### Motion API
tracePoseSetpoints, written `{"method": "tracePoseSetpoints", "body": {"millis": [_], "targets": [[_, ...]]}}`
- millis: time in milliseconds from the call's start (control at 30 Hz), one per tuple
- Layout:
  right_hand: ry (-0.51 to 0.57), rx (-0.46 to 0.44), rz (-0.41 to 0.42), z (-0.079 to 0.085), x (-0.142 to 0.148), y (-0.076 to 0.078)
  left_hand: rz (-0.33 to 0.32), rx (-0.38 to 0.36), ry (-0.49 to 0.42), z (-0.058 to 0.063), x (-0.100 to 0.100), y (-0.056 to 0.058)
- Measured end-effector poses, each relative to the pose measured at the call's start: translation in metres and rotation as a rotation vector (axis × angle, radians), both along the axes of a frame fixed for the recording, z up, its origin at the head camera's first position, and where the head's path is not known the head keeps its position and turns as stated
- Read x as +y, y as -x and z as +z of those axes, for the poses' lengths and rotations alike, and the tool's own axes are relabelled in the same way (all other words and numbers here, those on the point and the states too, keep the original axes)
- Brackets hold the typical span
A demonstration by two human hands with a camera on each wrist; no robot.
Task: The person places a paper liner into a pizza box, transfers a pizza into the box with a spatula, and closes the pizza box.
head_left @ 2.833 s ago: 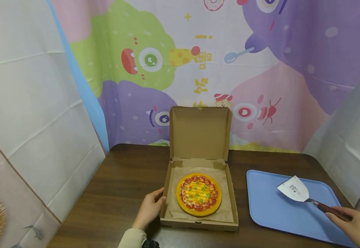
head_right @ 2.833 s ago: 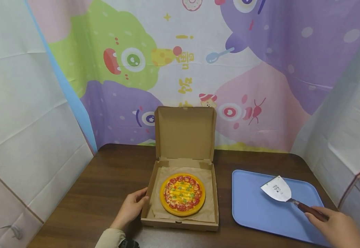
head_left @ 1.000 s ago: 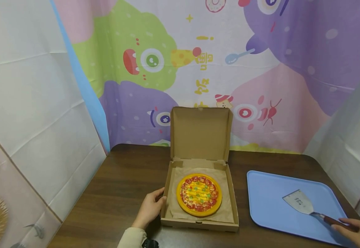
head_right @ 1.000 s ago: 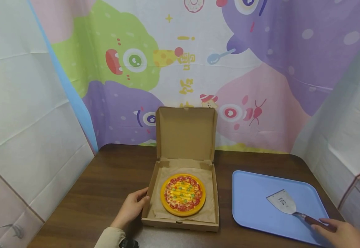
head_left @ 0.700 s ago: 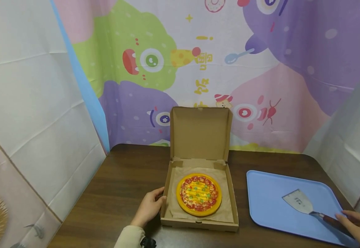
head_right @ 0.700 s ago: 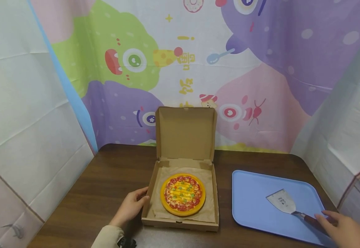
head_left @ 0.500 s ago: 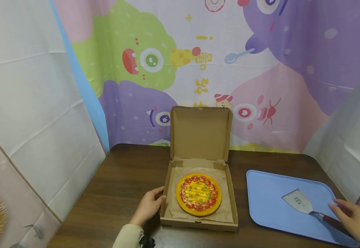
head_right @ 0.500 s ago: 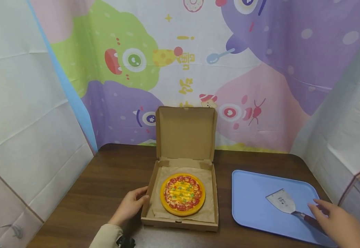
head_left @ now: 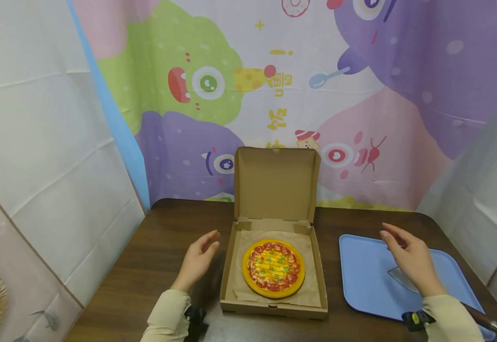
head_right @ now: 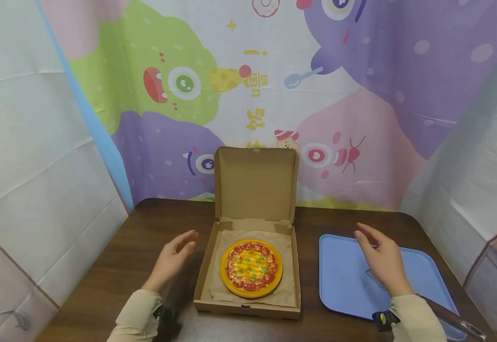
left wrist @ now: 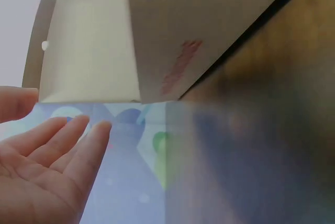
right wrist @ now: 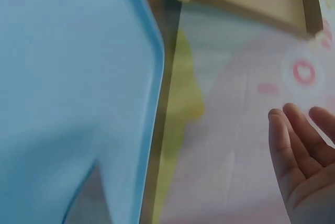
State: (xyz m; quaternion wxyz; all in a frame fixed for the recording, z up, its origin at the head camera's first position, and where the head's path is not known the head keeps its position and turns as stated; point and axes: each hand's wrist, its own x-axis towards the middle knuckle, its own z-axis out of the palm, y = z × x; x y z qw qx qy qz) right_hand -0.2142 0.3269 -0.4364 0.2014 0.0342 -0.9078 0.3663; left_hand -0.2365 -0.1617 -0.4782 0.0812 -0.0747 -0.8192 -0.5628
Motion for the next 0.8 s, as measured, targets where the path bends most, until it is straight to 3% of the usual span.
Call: {"method": "tracePoseSetpoints", "body": {"millis": [200, 400, 567, 800], "targets": [[0.075, -0.095, 0.18, -0.003, -0.035, 0.034, -0.013, -0.026, 0.046, 0.014, -0.004, 0.02], [0.172, -0.204, 0.306, -0.003, -0.062, 0.064, -0.032, -0.116, 0.049, 0.018, -0.002, 0.04], [0.266, -0.312, 0.34, -0.001, -0.084, 0.083, -0.057, -0.2, 0.013, 0.019, 0.005, 0.056], [0.253, -0.415, 0.316, -0.01, -0.108, 0.104, -0.119, -0.273, 0.017, 0.026, 0.016, 0.075]]}}
